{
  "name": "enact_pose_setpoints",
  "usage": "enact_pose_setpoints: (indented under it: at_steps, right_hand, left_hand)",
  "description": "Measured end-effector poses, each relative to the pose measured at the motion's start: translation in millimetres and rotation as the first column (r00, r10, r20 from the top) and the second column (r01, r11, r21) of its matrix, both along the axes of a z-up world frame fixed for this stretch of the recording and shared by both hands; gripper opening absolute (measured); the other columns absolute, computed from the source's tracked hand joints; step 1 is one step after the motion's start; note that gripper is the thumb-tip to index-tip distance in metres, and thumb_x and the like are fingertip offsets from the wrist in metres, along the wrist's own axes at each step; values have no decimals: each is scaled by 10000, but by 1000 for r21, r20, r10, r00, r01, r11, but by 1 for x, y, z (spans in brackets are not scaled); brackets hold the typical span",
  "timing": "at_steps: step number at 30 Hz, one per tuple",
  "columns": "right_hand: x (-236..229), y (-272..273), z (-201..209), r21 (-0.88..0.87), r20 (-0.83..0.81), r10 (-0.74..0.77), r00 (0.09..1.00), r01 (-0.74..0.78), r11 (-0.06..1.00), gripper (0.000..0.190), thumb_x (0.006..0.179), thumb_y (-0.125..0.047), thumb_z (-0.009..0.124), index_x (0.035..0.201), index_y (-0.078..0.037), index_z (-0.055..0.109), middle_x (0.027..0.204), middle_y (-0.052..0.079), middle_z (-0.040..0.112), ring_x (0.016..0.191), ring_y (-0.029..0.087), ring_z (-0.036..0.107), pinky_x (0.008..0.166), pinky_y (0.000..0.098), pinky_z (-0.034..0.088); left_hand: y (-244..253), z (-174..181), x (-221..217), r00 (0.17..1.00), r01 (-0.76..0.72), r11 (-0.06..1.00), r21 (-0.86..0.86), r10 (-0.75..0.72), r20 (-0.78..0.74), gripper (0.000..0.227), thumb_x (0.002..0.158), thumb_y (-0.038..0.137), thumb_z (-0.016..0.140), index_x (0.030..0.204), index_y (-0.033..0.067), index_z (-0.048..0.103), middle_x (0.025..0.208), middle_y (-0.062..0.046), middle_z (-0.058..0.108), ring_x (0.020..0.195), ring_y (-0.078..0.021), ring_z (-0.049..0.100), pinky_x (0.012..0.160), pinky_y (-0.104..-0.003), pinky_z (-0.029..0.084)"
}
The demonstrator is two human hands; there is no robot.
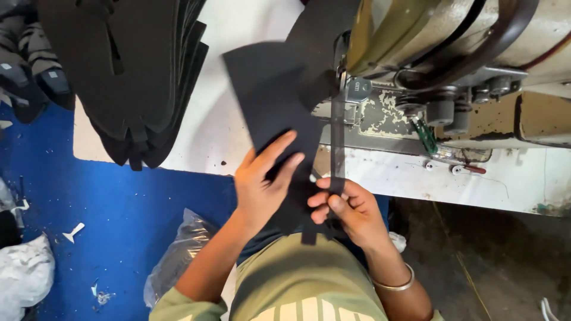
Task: The person uses a sewing machine to stitch a black strap onto the edge of a black slipper sole. They repeatedly pick up a slipper from a stack, guide it under the needle to sew the strap, and then place the finished item aside.
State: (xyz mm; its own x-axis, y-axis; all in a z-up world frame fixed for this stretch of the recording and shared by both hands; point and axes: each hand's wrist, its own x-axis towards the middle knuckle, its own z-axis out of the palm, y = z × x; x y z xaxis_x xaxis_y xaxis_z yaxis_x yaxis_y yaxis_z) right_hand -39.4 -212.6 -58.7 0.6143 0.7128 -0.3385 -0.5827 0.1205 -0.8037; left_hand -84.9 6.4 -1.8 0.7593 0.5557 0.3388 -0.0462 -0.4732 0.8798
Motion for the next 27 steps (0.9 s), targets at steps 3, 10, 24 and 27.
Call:
enact_pose_setpoints:
  at_steps: [3,10,24,27]
  right_hand:
    - [2,-7,17,109,-54,24,998,-18,994,365,1056,-69,558,1398,57,540,1103,201,746,870,222,749,780,376,614]
    - [1,-3,19,131,-90,90,992,-78,988,376,1062,-73,556,1415,51,522,1117,188,741,901,221,759,778,366,626]
    - [-6,-5,14,192,-191,89,978,-52,980,360,1078,-110,550,1396,59,533,1099,209,744,871,240,759,759,380,614]
    - [-8,0,19,204,-217,103,971,-58,977,370,1075,-121,550,1402,50,523,1098,205,740,873,239,757,755,383,615]
  left_hand:
    - [-5,5,14,999,8,994,112,-2,-47,357,952,17,765,1290,117,710,1247,-119,722,1054,-283,756,902,-328,601]
    - [28,78,-40,909,-30,927,374,181,-377,403,840,109,867,1228,120,764,1075,-118,783,835,-257,728,762,-342,574]
    - [-7,-25,7,1000,-14,996,-90,13,-21,365,889,37,838,1234,61,720,1162,-142,745,1062,-246,745,950,-320,574]
    - [-17,-28,37,999,35,984,-175,-28,39,431,908,12,815,1313,56,676,1249,-158,711,1138,-237,716,990,-319,560]
